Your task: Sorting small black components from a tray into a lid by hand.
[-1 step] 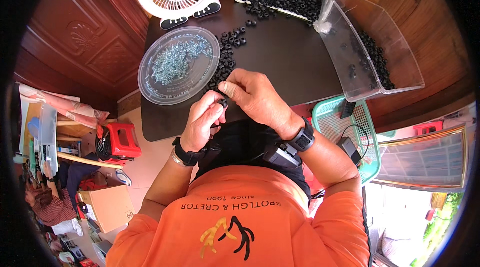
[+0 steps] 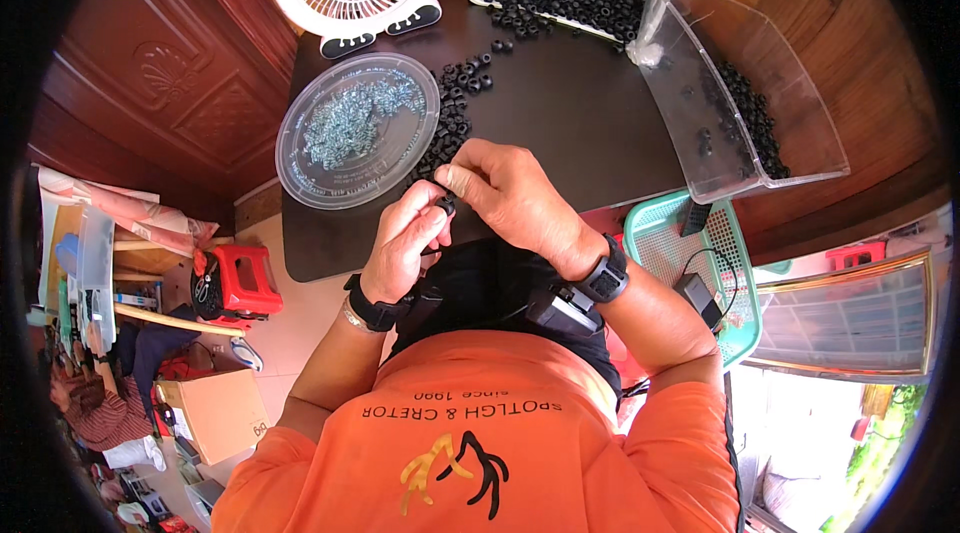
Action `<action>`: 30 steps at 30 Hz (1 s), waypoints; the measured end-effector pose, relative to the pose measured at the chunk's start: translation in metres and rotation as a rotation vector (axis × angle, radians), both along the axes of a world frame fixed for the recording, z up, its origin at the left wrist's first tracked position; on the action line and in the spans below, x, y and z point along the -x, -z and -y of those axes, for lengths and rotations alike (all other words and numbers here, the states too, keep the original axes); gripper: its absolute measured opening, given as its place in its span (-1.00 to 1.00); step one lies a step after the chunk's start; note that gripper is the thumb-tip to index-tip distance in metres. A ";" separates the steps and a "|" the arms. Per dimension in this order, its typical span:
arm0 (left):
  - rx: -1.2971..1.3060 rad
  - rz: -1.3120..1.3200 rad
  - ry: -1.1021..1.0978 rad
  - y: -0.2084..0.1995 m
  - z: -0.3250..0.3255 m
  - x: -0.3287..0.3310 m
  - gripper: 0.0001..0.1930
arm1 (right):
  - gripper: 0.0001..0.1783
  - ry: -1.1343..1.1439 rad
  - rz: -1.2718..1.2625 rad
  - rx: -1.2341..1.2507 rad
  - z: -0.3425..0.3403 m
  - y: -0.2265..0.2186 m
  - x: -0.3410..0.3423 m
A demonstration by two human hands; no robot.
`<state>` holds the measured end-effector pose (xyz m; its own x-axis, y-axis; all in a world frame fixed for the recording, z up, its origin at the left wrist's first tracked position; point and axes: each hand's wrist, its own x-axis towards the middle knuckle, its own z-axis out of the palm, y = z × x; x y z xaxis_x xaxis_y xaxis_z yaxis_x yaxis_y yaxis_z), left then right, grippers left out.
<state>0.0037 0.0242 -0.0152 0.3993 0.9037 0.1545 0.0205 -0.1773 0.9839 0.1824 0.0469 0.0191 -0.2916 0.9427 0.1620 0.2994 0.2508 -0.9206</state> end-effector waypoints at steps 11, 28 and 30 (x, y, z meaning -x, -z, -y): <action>0.015 -0.005 -0.039 -0.002 0.001 -0.007 -0.69 | -0.83 0.114 0.169 -0.372 0.010 -0.002 0.006; 0.200 0.209 -0.050 -0.016 0.011 -0.022 -0.75 | -0.62 0.133 0.083 -0.551 0.040 0.010 -0.005; 0.200 0.217 -0.037 -0.017 0.014 -0.026 -0.76 | -0.62 0.166 0.082 -0.566 0.040 0.013 -0.008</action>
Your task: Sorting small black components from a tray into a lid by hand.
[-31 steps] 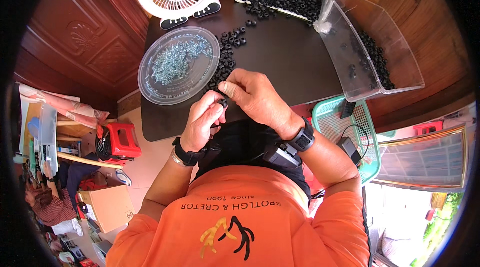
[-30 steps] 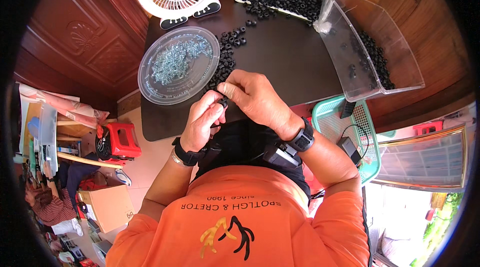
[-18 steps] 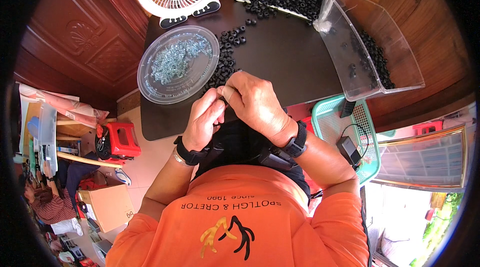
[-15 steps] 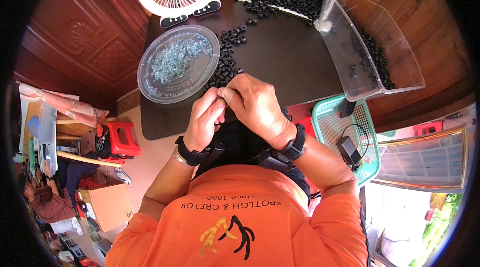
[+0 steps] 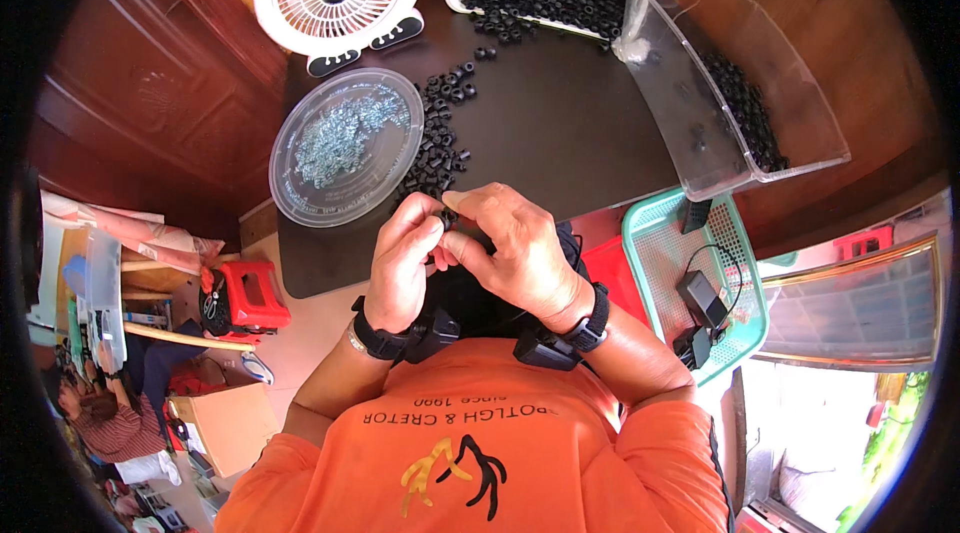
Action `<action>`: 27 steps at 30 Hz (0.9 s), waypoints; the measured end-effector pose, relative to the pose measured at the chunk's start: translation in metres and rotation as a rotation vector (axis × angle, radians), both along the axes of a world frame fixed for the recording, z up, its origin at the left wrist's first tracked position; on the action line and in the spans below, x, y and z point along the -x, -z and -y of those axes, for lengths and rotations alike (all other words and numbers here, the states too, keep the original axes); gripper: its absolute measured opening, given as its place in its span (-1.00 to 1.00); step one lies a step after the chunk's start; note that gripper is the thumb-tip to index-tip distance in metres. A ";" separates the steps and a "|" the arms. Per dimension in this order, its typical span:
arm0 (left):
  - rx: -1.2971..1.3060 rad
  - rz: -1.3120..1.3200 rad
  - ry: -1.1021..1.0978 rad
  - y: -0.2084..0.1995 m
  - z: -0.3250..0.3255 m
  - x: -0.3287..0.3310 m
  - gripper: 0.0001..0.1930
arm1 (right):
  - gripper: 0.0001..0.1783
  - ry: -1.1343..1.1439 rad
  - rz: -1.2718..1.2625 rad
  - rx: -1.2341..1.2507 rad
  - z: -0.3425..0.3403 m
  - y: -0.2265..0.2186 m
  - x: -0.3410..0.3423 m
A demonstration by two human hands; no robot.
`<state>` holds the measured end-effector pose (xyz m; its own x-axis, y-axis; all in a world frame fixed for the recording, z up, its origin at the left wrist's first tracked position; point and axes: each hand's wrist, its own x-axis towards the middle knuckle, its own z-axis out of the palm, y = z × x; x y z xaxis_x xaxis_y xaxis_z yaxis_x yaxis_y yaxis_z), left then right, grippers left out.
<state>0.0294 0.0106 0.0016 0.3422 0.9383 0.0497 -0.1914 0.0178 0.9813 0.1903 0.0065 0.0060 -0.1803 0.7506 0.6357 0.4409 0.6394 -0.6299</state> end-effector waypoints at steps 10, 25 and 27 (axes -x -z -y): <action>0.117 0.073 0.023 -0.004 0.005 -0.007 -0.73 | -0.70 -0.082 -0.075 -0.036 -0.002 -0.001 -0.014; 0.214 0.330 0.131 0.004 0.011 -0.013 -0.71 | -0.77 -0.208 -0.601 0.630 -0.011 0.008 -0.019; 0.216 0.332 0.121 0.003 0.011 -0.012 -0.70 | -0.75 -0.230 -0.641 0.630 -0.011 0.003 -0.016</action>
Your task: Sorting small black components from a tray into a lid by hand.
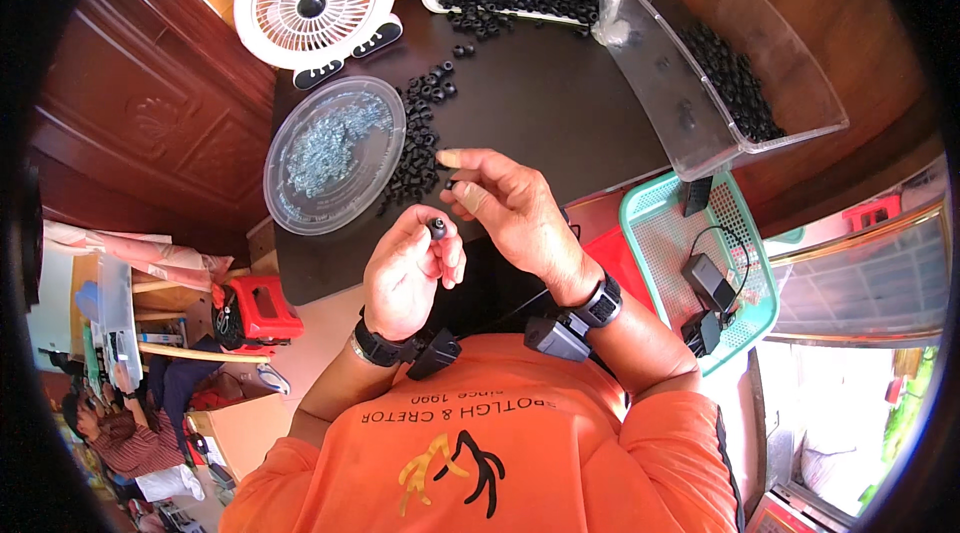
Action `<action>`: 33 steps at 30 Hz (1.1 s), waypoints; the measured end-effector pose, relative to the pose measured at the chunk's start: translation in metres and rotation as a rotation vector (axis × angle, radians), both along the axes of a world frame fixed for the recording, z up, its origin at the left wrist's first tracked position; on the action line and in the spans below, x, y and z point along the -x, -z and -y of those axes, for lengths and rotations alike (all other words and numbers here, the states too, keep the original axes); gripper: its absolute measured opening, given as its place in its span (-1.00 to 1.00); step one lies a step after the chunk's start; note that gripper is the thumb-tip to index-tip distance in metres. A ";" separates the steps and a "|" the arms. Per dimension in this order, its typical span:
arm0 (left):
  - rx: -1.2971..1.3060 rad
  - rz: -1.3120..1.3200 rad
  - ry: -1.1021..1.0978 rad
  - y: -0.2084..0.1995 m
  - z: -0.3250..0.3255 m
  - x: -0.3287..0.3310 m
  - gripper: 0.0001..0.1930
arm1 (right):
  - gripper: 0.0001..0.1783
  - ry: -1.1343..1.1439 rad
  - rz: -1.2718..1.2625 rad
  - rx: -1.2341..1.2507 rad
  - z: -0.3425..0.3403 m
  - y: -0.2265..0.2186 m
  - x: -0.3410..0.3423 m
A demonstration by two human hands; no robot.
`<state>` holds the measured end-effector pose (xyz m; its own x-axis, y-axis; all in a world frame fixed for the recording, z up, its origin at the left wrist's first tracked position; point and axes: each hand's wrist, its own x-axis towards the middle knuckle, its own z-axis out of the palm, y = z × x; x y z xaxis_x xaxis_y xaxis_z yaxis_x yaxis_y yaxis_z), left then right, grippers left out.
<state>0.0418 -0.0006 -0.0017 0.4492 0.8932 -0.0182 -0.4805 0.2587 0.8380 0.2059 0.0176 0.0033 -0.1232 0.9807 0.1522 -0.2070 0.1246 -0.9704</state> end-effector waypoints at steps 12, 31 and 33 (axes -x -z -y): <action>-0.068 0.046 0.028 0.004 -0.002 0.015 -0.71 | -0.84 -0.109 0.543 -0.301 0.005 -0.027 -0.001; -0.054 -0.045 -0.093 0.000 0.005 0.010 -0.73 | -0.83 -0.173 -0.059 0.071 0.004 -0.008 -0.004; -0.081 -0.073 -0.090 0.001 0.005 0.010 -0.73 | -0.82 -0.170 -0.052 0.042 0.004 -0.006 -0.004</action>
<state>0.0320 -0.0054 -0.0025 0.3673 0.9297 0.0263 -0.4360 0.1471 0.8878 0.2095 0.0139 0.0092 -0.2803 0.9521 0.1220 -0.2717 0.0432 -0.9614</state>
